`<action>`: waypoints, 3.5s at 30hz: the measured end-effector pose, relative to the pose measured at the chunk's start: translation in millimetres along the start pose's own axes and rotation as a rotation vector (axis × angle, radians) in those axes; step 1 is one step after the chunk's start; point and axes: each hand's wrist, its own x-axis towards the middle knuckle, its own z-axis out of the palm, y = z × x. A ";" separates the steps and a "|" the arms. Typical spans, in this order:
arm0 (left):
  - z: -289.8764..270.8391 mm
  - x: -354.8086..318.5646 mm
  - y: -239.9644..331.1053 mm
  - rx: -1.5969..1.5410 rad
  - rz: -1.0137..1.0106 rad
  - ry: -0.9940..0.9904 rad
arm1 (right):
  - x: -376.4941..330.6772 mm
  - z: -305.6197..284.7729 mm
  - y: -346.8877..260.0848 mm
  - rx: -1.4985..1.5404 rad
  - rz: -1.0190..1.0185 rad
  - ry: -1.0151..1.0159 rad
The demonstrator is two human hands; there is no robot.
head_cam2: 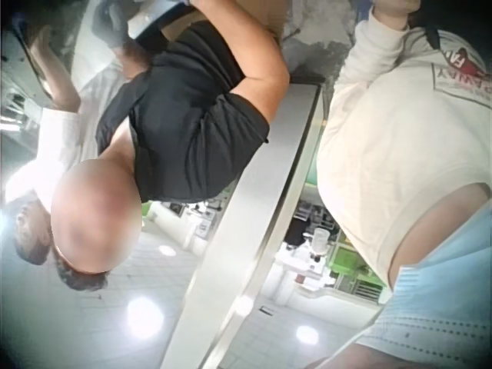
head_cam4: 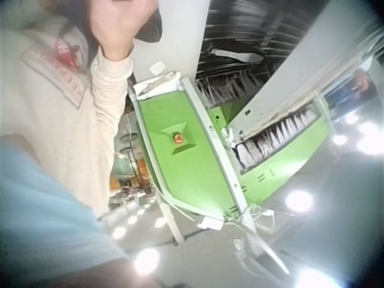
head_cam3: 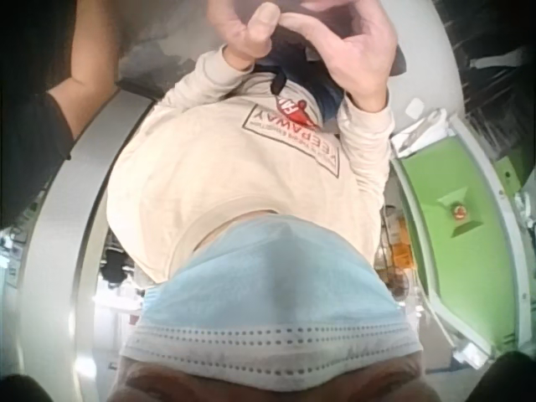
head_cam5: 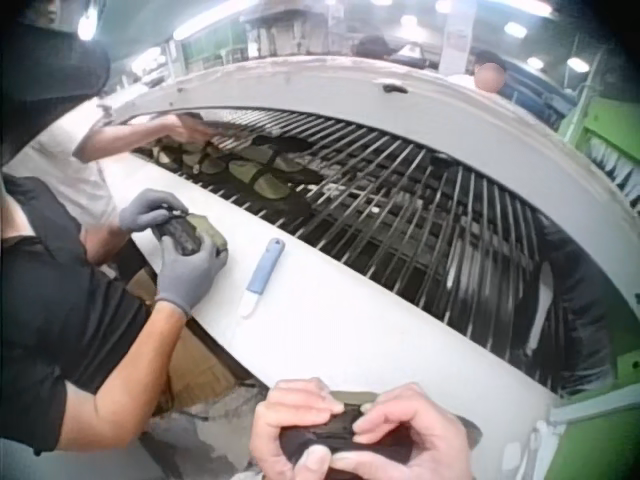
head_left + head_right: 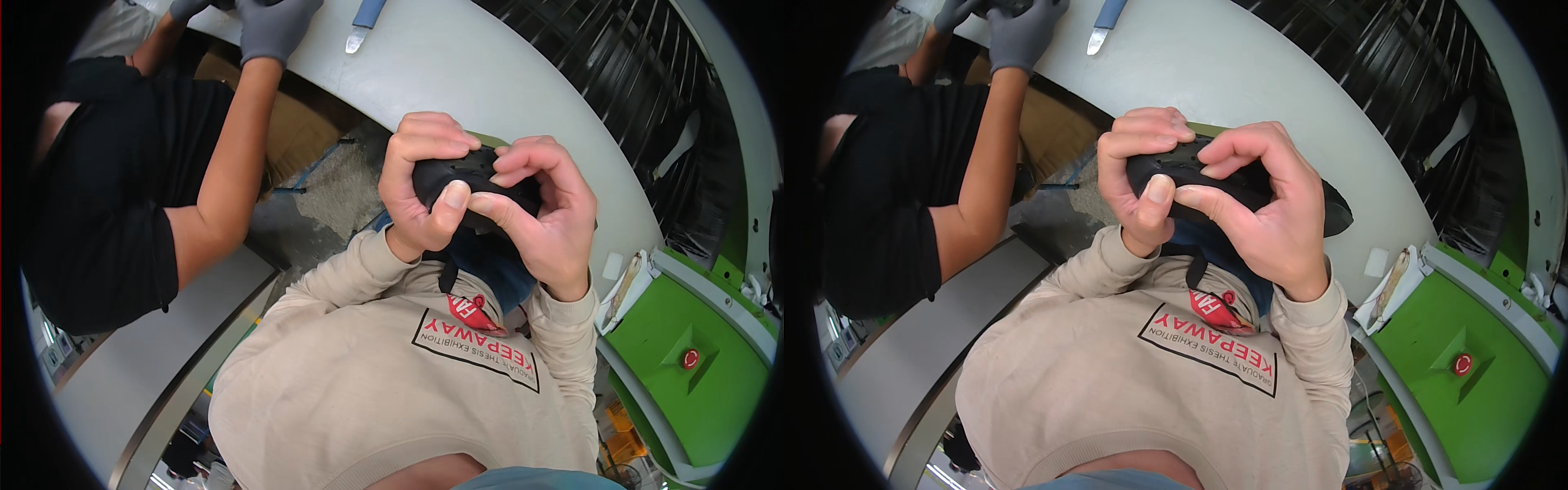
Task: Wiping shoe soles and attaching them to the shoe uppers using adhesive.
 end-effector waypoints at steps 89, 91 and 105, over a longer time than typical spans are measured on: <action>28.0 17.9 -19.7 0.185 -0.074 -0.327 | -113.8 -123.2 91.3 0.034 0.006 0.423; 26.1 15.9 -22.2 0.174 -0.081 -0.323 | -116.6 -124.6 92.8 0.081 0.014 0.408; 19.7 11.9 -35.9 0.107 -0.119 -0.306 | -134.7 -128.3 99.3 0.326 -0.001 0.457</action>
